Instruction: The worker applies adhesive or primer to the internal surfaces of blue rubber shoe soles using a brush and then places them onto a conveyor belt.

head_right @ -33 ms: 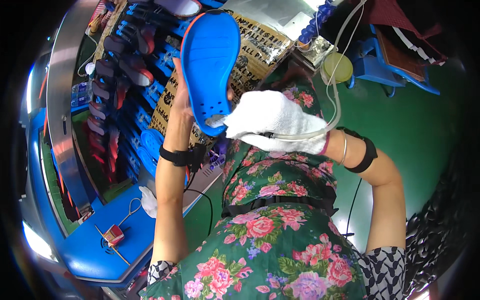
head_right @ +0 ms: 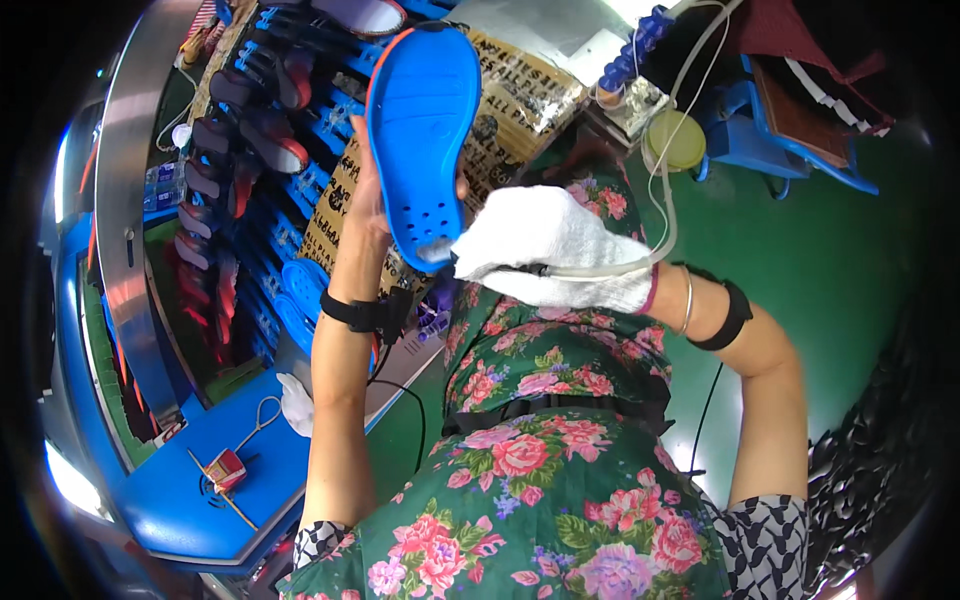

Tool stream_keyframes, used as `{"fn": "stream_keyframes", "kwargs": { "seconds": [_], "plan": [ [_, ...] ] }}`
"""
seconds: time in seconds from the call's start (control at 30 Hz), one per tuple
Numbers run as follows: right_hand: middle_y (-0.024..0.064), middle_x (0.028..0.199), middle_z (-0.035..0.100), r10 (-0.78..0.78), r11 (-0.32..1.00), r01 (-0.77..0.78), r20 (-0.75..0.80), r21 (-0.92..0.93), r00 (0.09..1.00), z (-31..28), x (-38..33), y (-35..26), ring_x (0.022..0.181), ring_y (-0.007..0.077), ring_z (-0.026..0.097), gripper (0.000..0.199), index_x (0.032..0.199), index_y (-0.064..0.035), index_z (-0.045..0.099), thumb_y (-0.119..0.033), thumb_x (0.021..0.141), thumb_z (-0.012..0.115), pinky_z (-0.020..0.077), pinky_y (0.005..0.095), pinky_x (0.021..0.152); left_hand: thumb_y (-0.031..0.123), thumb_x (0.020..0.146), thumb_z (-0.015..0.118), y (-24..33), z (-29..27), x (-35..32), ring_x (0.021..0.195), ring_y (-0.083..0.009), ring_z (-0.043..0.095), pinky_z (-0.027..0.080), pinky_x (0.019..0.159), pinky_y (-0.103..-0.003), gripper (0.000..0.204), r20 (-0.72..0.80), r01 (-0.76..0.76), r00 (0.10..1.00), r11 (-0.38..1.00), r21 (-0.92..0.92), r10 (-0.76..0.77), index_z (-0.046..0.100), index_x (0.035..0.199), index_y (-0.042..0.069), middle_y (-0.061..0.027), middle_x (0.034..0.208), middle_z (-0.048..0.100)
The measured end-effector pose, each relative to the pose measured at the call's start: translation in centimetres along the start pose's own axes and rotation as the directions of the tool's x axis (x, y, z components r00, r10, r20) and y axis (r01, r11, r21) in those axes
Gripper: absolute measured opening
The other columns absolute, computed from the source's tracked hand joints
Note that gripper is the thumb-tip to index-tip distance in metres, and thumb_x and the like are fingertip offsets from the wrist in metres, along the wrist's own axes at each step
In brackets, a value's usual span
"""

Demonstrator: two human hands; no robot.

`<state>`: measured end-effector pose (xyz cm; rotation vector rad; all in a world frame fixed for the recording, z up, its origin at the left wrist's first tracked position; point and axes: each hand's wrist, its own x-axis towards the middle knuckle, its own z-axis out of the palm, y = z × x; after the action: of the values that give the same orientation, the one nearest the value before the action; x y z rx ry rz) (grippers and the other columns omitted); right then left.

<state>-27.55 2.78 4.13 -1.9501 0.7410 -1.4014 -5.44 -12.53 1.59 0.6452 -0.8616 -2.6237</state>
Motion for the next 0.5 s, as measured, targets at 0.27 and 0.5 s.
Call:
{"fn": "stream_keyframes", "kwargs": {
  "seconds": [0.27,0.5],
  "plan": [
    [0.0087,0.095,0.076,0.761,0.485,-0.335,-0.202,0.808,0.616,-0.8,-0.2,0.7,0.071,0.0097,0.064,0.019,0.105,0.0011,0.076,0.000,0.087,0.072,0.0488,0.0226,0.062,0.044,0.106,0.033,-2.8,1.1,1.4,0.142,-0.0356,0.043,0.029,0.123,-0.048,0.062,-0.337,-0.631,0.746,0.771,-0.081,0.575,0.043,0.148,0.000,-0.0153,0.149,0.052],
    [0.0088,0.096,0.075,0.840,0.362,-0.242,-0.203,0.900,0.504,0.1,-0.4,2.3,0.069,0.0091,0.062,0.022,0.110,0.0012,0.074,-0.003,0.089,0.071,0.0496,0.0212,0.061,0.061,0.091,0.055,-6.9,3.0,-4.6,0.148,-0.0535,0.019,0.019,0.119,-0.068,0.086,-0.411,-0.544,0.838,0.617,-0.569,0.359,0.031,0.158,0.012,-0.0239,0.163,0.024]
  ]
}}
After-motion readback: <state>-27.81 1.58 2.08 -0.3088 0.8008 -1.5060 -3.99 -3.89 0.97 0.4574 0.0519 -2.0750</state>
